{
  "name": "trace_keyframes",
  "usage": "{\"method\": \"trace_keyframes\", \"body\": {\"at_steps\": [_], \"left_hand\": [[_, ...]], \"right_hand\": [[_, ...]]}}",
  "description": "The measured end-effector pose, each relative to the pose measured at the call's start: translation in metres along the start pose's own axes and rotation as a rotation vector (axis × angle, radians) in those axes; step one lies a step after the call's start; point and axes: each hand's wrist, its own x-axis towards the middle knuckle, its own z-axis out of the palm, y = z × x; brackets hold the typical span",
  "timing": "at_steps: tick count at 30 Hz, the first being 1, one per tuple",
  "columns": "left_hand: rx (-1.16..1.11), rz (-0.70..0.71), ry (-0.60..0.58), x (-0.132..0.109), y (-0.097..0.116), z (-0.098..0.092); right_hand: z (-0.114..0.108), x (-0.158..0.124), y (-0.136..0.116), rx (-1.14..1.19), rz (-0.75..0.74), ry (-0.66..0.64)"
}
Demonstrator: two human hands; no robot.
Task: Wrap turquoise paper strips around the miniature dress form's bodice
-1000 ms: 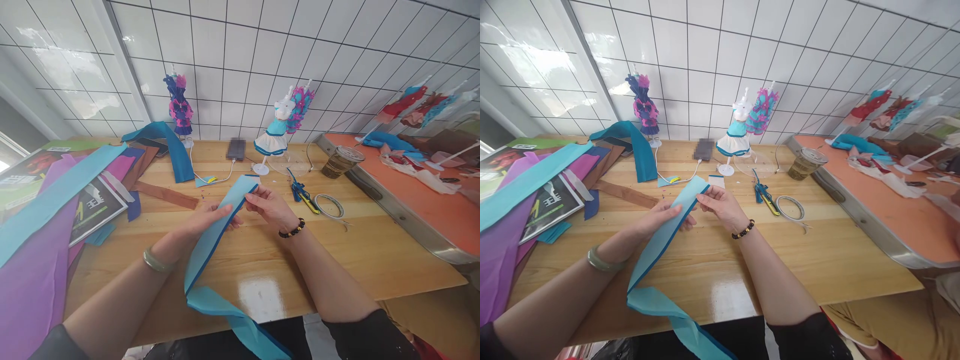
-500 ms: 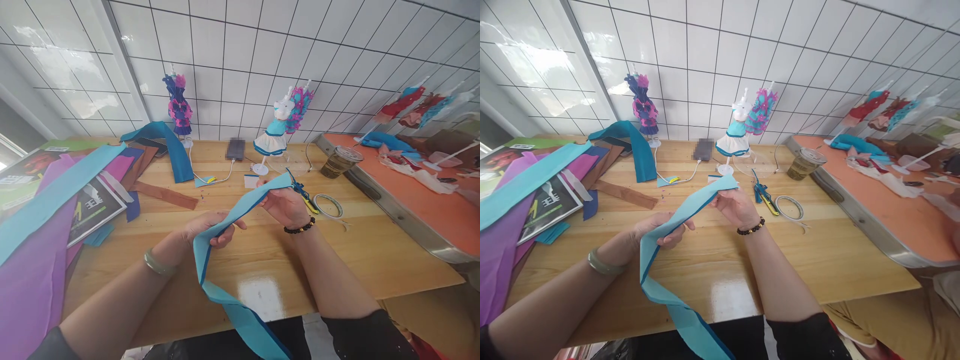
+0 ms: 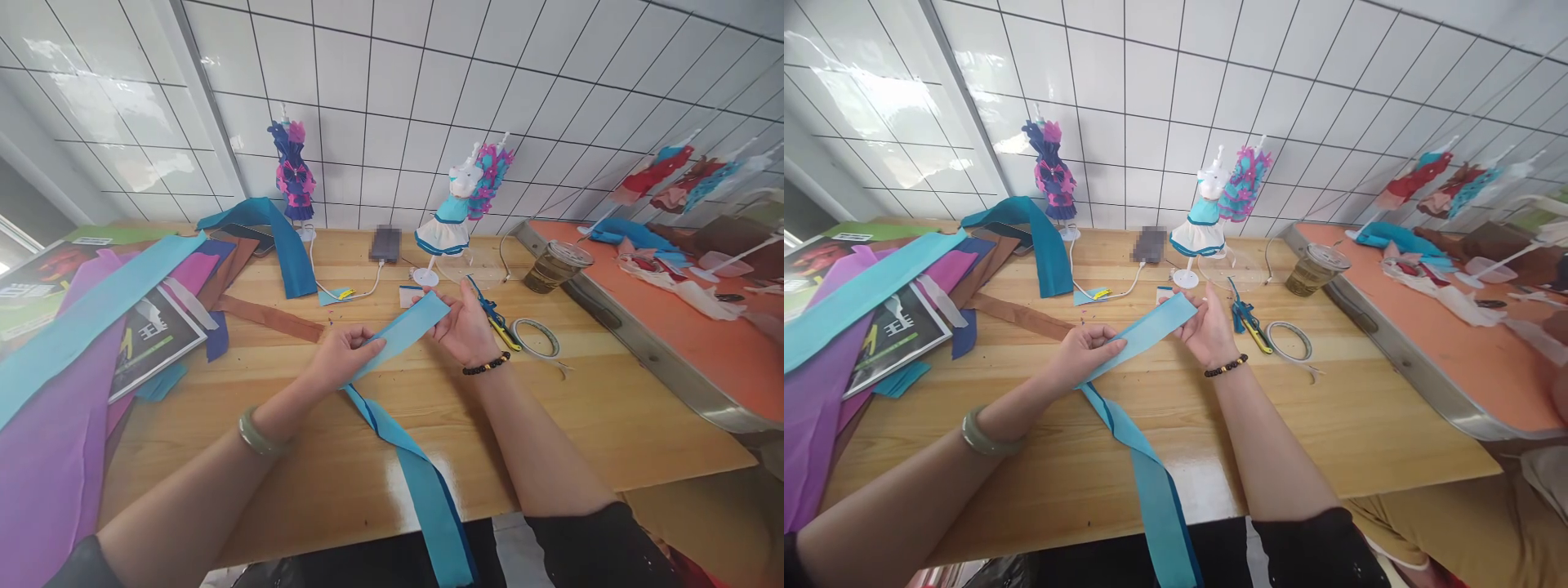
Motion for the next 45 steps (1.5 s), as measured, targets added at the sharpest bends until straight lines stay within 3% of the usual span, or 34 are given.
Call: {"method": "trace_keyframes", "body": {"at_steps": [8, 22, 29, 45], "left_hand": [[0.149, 0.029, -0.021, 0.000, -0.004, 0.003], [0.082, -0.060, -0.084, 0.000, -0.006, 0.000], [0.016, -0.084, -0.069, 0.003, -0.011, -0.004], [0.005, -0.116, -0.092, 0.001, -0.006, -0.003]], "right_hand": [[0.008, -0.008, -0.001, -0.091, -0.159, 0.105], [0.012, -0.008, -0.004, -0.137, -0.183, 0.203], [0.007, -0.006, 0.001, -0.194, -0.174, 0.086], [0.000, 0.001, 0.000, -0.298, -0.331, 0.312]]}}
